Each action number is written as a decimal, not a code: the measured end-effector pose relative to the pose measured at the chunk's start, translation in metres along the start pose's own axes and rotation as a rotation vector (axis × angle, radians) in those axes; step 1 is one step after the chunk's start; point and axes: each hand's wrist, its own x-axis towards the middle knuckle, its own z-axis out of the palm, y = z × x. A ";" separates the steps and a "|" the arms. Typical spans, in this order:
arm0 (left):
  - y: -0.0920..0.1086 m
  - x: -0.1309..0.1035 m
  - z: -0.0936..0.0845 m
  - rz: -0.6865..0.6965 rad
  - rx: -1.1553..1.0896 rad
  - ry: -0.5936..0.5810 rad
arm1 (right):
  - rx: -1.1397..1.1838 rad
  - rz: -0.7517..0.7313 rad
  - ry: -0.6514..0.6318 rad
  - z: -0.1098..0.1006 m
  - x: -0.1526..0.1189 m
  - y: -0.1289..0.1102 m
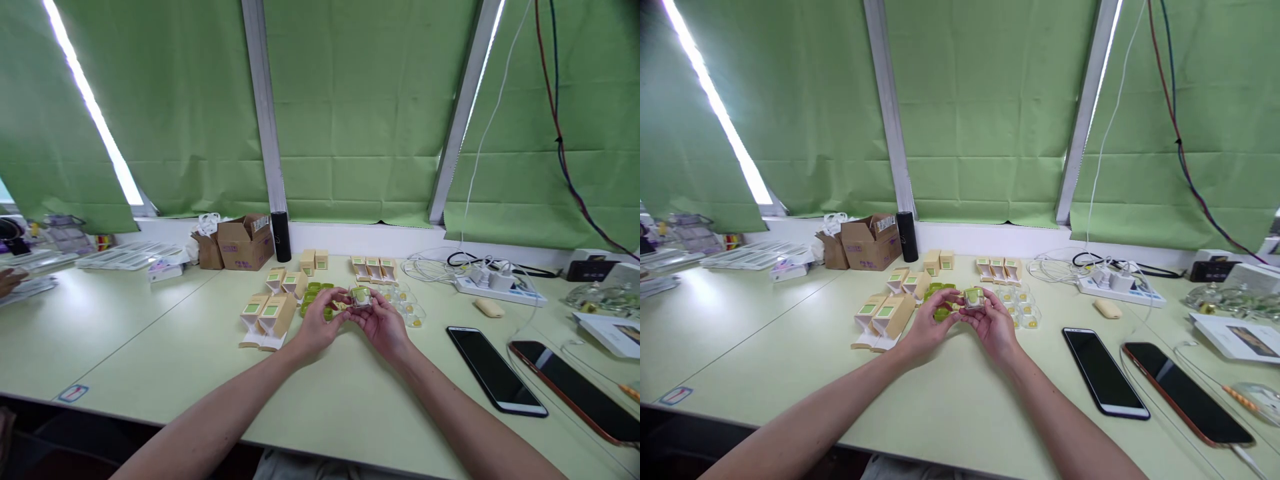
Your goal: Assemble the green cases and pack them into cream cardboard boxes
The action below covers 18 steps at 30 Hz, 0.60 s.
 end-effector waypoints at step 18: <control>-0.002 0.003 0.000 -0.148 -0.018 0.016 | -0.039 -0.033 0.057 0.009 -0.006 -0.009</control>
